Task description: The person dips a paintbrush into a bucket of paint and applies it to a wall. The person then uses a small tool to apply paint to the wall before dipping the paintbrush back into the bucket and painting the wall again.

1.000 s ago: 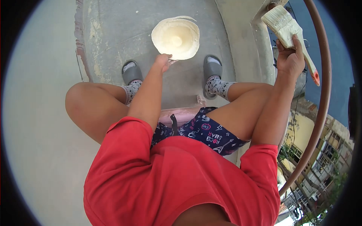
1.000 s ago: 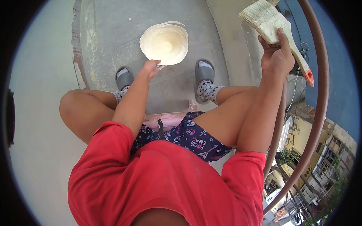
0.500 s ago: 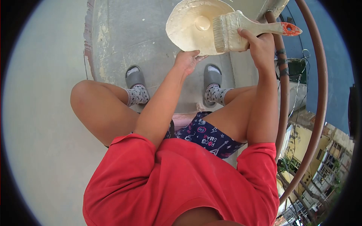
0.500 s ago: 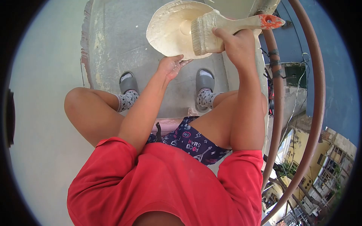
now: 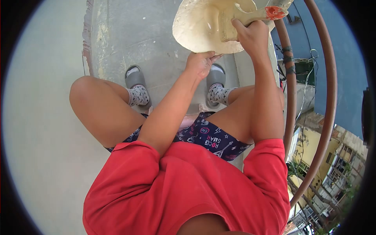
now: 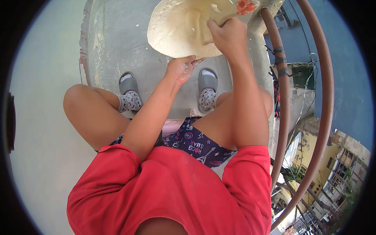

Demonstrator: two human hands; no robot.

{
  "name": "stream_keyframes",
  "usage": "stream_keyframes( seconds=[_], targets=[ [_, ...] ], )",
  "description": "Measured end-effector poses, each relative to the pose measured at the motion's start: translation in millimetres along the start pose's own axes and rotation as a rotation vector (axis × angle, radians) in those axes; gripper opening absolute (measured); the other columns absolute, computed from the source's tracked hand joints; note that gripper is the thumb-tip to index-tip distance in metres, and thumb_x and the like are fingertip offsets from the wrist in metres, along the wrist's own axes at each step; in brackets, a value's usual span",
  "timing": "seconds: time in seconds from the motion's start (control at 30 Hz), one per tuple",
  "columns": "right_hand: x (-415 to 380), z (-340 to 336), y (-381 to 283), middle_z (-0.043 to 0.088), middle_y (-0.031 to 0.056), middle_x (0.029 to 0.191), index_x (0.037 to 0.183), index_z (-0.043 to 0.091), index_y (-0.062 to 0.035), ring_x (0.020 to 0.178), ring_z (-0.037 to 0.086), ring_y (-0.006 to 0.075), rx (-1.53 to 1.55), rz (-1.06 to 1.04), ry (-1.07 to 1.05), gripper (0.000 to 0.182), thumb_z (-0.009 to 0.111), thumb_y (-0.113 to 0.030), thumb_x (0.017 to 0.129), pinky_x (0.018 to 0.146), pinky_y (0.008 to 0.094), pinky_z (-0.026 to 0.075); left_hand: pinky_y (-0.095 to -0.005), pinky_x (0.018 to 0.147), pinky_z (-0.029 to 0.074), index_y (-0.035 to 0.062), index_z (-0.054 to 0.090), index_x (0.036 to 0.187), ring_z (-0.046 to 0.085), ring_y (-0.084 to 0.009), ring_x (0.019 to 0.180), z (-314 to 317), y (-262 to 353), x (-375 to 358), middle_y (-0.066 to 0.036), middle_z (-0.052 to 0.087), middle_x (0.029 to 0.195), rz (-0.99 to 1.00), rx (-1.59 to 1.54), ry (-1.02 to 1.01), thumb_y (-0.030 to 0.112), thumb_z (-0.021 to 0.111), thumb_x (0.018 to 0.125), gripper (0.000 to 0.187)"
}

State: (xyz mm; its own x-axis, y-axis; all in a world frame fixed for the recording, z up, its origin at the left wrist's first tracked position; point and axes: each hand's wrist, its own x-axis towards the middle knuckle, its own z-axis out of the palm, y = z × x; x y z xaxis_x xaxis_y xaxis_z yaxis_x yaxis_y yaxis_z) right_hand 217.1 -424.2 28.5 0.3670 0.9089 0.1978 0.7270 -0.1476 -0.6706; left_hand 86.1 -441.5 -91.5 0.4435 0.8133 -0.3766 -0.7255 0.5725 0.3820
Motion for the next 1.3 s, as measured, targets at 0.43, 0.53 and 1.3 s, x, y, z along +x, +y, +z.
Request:
stream_keyframes(
  seconds=[0.43, 0.53, 1.3],
  targets=[
    [9, 9, -2, 0.059, 0.0223, 0.061, 0.07, 0.062, 0.0075, 0.061, 0.061, 0.0366, -0.099, 0.016, 0.02, 0.034, 0.06, -0.026, 0.068, 0.063, 0.0391, 0.049, -0.0467, 0.095, 0.045, -0.0053, 0.035, 0.123, 0.05, -0.033, 0.111, 19, -13, -10, -0.019, 0.046, 0.123, -0.018, -0.005, -0.015, -0.017, 0.045, 0.076, 0.049],
    [9, 11, -1, 0.06, 0.022, 0.062, 0.071, 0.063, 0.0069, 0.062, 0.062, 0.0368, -0.092, 0.025, 0.009, 0.034, 0.059, -0.026, 0.068, 0.064, 0.0396, 0.049, -0.0466, 0.095, 0.045, -0.0051, 0.035, 0.123, 0.05, -0.0325, 0.111, 19, -14, -11, -0.018, 0.045, 0.124, -0.008, 0.008, -0.008, -0.016, 0.045, 0.076, 0.049],
    [-6, -4, -20, 0.062, 0.0224, 0.064, 0.076, 0.062, 0.0101, 0.061, 0.063, 0.0334, -0.013, -0.09, 0.116, 0.034, 0.063, -0.023, 0.07, 0.063, 0.0362, 0.05, -0.0448, 0.09, 0.05, -0.0087, 0.038, 0.119, 0.056, -0.0328, 0.101, 21, 4, -20, -0.02, 0.049, 0.117, -0.013, -0.027, 0.024, -0.015, 0.044, 0.078, 0.041]
  ],
)
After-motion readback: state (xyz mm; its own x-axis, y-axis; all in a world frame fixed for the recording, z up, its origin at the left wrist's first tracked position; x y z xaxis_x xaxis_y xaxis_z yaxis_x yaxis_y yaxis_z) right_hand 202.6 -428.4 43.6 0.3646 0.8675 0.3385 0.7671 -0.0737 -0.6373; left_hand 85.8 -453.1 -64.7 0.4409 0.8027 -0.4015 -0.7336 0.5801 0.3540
